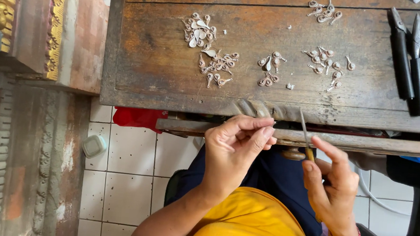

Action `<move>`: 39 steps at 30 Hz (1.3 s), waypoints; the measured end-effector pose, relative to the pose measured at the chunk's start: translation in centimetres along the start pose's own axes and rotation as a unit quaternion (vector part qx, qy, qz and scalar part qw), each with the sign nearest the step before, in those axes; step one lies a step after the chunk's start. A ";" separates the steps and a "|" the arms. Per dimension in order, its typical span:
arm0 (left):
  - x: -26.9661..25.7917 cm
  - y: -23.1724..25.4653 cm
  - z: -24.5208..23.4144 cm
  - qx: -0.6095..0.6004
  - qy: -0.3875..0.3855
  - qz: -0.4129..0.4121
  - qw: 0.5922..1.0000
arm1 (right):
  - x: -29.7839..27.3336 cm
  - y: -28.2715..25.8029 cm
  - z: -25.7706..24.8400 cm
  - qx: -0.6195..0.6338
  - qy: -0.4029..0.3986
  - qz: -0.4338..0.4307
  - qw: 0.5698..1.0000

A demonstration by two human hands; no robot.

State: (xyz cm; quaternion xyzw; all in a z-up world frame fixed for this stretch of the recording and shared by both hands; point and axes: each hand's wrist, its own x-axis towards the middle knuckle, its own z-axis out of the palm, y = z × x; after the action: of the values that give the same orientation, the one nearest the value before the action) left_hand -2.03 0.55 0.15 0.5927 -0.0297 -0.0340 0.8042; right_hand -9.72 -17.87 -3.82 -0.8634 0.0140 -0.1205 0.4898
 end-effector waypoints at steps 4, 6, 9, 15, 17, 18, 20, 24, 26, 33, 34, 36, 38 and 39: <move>-0.4 0.3 0.8 0.098 0.002 0.093 0.991 | 1.4 -2.4 -0.2 0.052 0.031 0.038 0.997; -0.6 0.3 1.1 0.158 -0.014 0.138 0.978 | 2.6 -3.8 -0.1 0.026 0.042 0.028 0.998; -0.6 0.4 1.2 0.203 -0.019 0.176 0.963 | 3.1 -3.4 0.2 0.012 0.050 0.019 0.998; -0.6 0.5 1.4 0.236 -0.018 0.197 0.951 | 2.9 -2.4 0.6 0.018 0.049 0.030 0.998; -0.6 0.6 1.5 0.242 -0.019 0.206 0.948 | 2.9 -2.4 0.6 0.032 0.049 0.034 0.998; -0.6 0.6 1.6 0.248 -0.018 0.217 0.944 | 3.0 -2.4 0.6 0.045 0.047 0.036 0.997; -0.5 0.6 1.7 0.248 -0.023 0.220 0.943 | 3.0 -2.2 0.6 0.040 0.049 0.029 0.998; -0.3 0.7 1.8 0.254 -0.040 0.230 0.938 | 3.0 -1.9 0.8 0.046 0.054 0.019 0.997; -0.4 0.6 1.9 0.253 -0.044 0.225 0.940 | 3.1 -1.8 0.7 0.049 0.051 0.018 0.997; -0.5 1.1 1.8 0.241 -0.058 0.219 0.944 | 3.2 -1.9 0.7 0.065 0.044 -0.002 0.997; -0.5 0.8 1.7 0.240 -0.058 0.219 0.944 | 3.3 -2.1 0.6 0.065 0.044 -0.002 0.997; -0.7 0.4 1.3 0.249 -0.072 0.211 0.943 | 3.6 -2.7 0.6 0.076 0.037 -0.008 0.996; -0.6 0.4 1.0 0.257 -0.073 0.210 0.940 | 3.7 -2.5 0.6 0.064 0.028 -0.013 0.997; -0.5 0.5 0.9 0.265 -0.074 0.209 0.938 | 3.7 -2.4 0.6 0.051 0.021 -0.018 0.998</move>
State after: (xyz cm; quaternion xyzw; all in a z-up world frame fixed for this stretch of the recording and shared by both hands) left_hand -2.63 -0.09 0.83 0.7607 -0.2208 0.1001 0.6021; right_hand -6.18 -16.62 -1.34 -0.8348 0.0022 -0.1477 0.5303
